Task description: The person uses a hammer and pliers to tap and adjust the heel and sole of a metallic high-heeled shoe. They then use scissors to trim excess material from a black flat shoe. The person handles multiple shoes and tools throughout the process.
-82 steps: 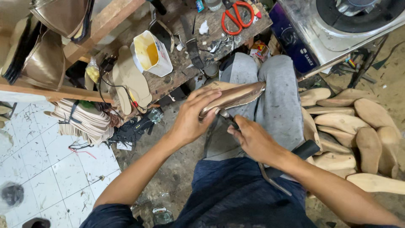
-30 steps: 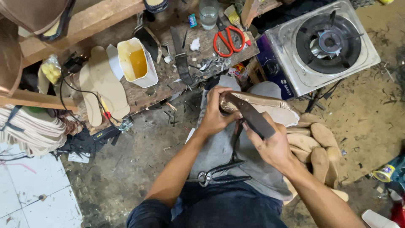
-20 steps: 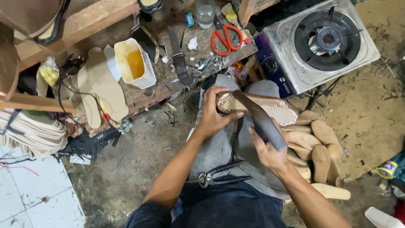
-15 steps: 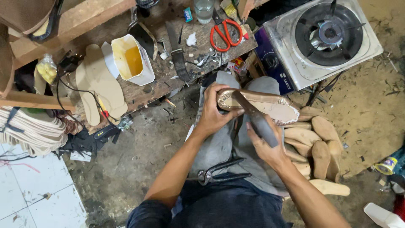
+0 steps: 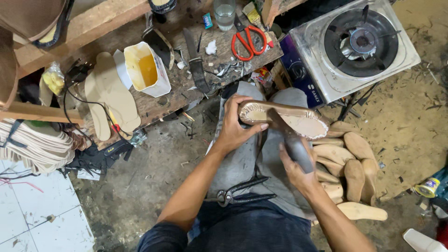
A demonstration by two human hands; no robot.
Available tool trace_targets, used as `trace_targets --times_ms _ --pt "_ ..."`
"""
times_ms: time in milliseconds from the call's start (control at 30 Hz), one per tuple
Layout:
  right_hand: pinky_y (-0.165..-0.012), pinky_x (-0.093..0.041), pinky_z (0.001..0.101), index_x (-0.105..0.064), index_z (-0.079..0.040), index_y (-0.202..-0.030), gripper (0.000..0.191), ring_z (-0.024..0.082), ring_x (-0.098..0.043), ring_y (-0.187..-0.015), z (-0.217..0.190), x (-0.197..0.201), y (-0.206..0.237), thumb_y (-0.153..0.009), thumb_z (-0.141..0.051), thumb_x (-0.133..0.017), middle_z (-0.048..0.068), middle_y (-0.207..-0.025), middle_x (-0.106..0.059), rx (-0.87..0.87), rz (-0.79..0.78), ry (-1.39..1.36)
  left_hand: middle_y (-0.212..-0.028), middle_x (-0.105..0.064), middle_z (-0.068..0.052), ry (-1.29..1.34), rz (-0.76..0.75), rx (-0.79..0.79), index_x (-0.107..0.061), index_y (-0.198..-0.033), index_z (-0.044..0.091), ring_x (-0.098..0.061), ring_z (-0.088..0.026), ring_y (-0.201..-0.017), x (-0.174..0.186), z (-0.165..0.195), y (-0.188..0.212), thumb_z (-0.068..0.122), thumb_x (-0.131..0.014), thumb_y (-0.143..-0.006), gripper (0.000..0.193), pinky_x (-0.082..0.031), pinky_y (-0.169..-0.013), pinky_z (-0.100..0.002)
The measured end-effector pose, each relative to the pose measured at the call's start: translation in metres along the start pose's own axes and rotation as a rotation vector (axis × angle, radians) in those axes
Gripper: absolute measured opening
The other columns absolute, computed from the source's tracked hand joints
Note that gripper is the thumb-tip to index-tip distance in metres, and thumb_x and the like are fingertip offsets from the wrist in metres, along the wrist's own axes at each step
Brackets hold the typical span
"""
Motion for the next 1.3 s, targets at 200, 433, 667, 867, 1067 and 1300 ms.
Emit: trace_targets --times_ms 200,433,667,867,1067,1300 --pt "-0.068 -0.055 0.0318 -0.066 -0.011 -0.111 0.022 0.016 -0.063 -0.073 -0.032 -0.001 -0.014 -0.096 -0.024 -0.075 0.004 -0.087 -0.066 0.148 0.062 -0.489 -0.132 -0.053 -0.016 0.007 0.0 -0.013 -0.052 -0.133 0.005 -0.051 -0.033 -0.132 0.0 0.003 -0.003 0.031 -0.097 -0.07 0.081 -0.043 -0.113 -0.044" --pt "-0.068 -0.056 0.0363 -0.063 0.001 -0.112 0.032 0.026 -0.073 -0.073 -0.051 -0.009 -0.035 -0.088 -0.017 -0.074 0.015 -0.088 -0.07 0.195 -0.013 0.22 -0.131 -0.055 -0.015 -0.018 0.024 -0.038 -0.054 -0.132 0.005 -0.051 -0.034 -0.13 0.007 0.011 -0.006 0.03 -0.096 -0.07 0.079 -0.042 -0.113 -0.045" --pt "-0.065 -0.055 0.0404 -0.062 -0.001 -0.108 0.032 0.032 -0.071 -0.072 -0.032 -0.043 -0.041 -0.081 -0.013 -0.075 0.018 -0.081 -0.069 0.155 -0.287 0.318 -0.125 -0.06 -0.011 -0.061 0.043 -0.08 -0.055 -0.129 0.008 -0.052 -0.034 -0.128 0.008 0.018 -0.009 0.031 -0.097 -0.069 0.077 -0.04 -0.113 -0.046" --pt "-0.065 -0.056 0.0401 -0.061 0.001 -0.112 0.035 0.031 -0.072 -0.073 -0.059 -0.031 -0.035 -0.083 -0.014 -0.075 0.018 -0.085 -0.07 0.326 -0.232 -0.17 -0.126 -0.06 -0.013 -0.103 0.049 -0.074 -0.055 -0.13 0.008 -0.049 -0.036 -0.13 0.008 0.016 -0.006 0.03 -0.096 -0.069 0.076 -0.037 -0.116 -0.049" --pt "-0.063 -0.056 0.038 -0.06 0.001 -0.112 0.035 0.028 -0.074 -0.071 -0.063 -0.031 -0.047 -0.085 -0.016 -0.076 0.018 -0.085 -0.071 0.174 -0.183 0.286 -0.125 -0.061 -0.013 -0.137 0.028 -0.111 -0.056 -0.128 0.007 -0.049 -0.038 -0.13 0.006 0.012 -0.005 0.025 -0.095 -0.063 0.077 -0.035 -0.118 -0.051" --pt "-0.064 -0.056 0.0352 -0.061 0.0 -0.106 0.029 0.027 -0.073 -0.073 -0.049 -0.037 -0.04 -0.087 -0.017 -0.075 0.017 -0.08 -0.07 0.011 -0.227 0.285 -0.128 -0.065 -0.008 -0.142 -0.05 -0.12 -0.054 -0.136 0.01 -0.06 -0.028 -0.133 -0.002 0.009 -0.002 0.024 -0.089 -0.072 0.074 -0.03 -0.13 -0.052"
Point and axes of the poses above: each hand's wrist, its own y-axis away from the middle knuckle, its own x-axis out of the back of the hand, z = x × y, the point moved 10 cm from there along -y, towards the middle knuckle
